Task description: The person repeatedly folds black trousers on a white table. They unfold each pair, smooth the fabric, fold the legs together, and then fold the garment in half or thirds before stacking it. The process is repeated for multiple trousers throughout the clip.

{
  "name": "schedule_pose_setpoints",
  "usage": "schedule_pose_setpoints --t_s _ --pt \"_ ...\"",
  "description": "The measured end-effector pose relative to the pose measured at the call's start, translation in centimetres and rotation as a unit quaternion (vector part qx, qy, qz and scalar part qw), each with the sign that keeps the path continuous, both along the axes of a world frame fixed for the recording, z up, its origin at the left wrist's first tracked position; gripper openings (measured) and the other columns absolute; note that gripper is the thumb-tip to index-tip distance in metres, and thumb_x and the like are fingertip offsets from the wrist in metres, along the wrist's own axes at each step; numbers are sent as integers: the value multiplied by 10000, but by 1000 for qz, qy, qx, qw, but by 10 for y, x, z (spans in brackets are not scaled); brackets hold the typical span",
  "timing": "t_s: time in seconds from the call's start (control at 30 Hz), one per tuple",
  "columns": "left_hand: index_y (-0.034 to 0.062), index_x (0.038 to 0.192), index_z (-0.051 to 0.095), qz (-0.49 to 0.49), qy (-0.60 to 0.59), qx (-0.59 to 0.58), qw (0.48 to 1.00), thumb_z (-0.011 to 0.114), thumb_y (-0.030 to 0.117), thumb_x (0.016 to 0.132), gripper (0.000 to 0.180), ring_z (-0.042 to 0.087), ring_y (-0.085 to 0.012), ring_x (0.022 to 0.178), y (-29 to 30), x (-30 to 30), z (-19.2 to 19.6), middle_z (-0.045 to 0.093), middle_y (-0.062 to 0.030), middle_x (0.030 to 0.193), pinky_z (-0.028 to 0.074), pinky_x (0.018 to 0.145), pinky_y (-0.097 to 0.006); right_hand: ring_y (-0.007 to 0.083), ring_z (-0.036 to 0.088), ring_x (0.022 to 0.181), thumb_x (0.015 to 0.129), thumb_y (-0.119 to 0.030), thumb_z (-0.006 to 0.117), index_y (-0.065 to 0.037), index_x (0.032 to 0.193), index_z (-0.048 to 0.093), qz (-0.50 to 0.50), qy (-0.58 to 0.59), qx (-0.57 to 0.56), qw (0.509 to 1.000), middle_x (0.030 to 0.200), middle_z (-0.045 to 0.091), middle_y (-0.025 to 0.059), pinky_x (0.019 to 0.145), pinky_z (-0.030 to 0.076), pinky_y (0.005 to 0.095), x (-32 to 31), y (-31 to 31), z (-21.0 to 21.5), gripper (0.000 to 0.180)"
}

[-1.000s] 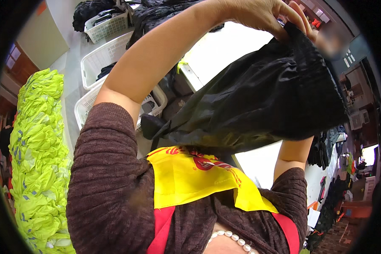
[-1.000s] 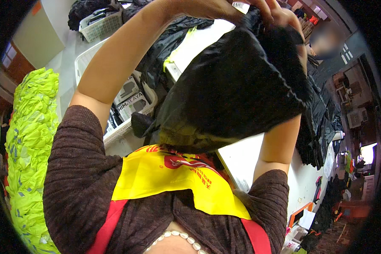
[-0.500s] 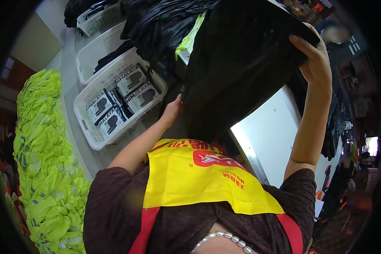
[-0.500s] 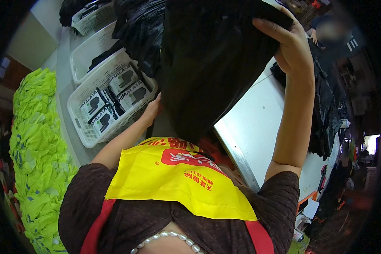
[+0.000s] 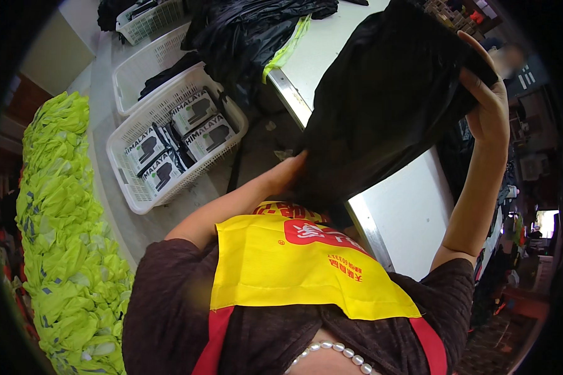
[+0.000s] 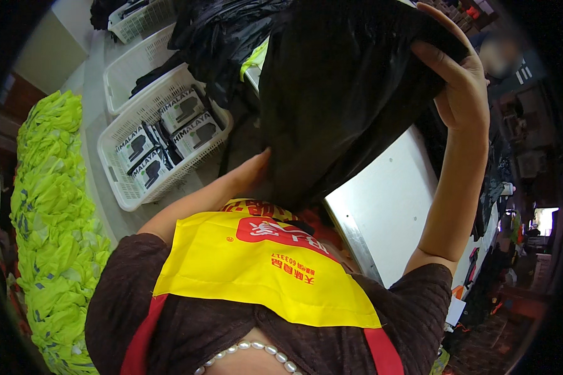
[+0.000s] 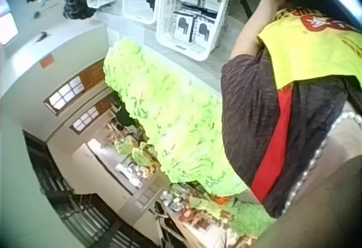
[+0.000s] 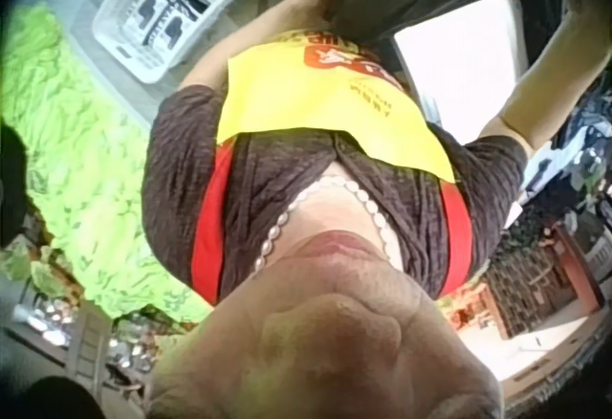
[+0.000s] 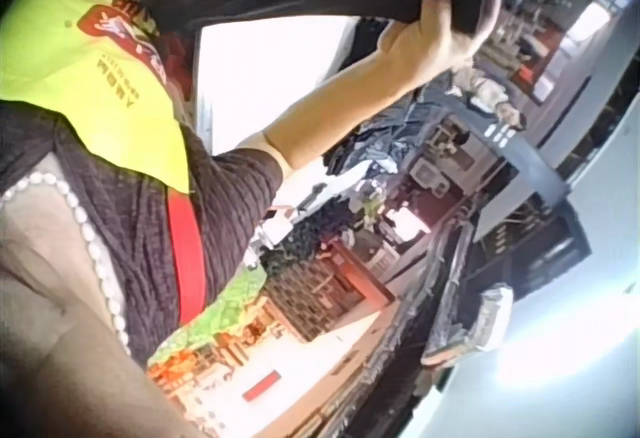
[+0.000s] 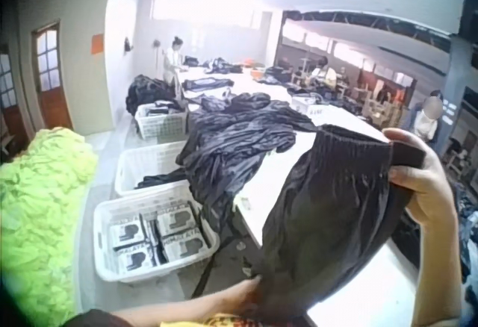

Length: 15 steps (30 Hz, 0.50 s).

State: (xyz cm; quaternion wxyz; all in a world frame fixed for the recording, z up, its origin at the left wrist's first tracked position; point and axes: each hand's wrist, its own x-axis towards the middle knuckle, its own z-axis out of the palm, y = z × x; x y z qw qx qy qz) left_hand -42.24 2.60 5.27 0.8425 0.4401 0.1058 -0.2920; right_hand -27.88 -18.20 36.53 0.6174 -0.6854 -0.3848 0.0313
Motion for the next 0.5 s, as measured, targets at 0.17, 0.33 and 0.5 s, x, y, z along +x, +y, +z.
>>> schedule_pose_setpoints --t_s 0.17,0.33,0.5 --pt "24 1259 464 -44 92 -80 992 469 365 906 491 532 -266 1081 -3 3 0 541 -132 1218 388 955 -408 230 597 951 782 -105 678 -2 1111 568 -22 42 5 999 1011 620 118 781 501 317 19 -36 21 362" --pt "36 1178 540 -136 66 -88 985 503 374 885 448 550 -240 1050 -29 -11 -9 570 -114 1177 411 935 -379 229 623 874 799 -94 657 7 1094 571 -54 -4 19 998 958 633 122 738 512 297 -1 -23 18 323" --pt "44 1144 563 55 94 -325 939 503 375 884 426 545 -242 1061 12 -25 26 588 -100 1149 390 965 -390 215 572 992 734 -130 720 -6 1148 537 -134 100 -93 981 1042 598 118 837 477 323 18 -110 48 470"
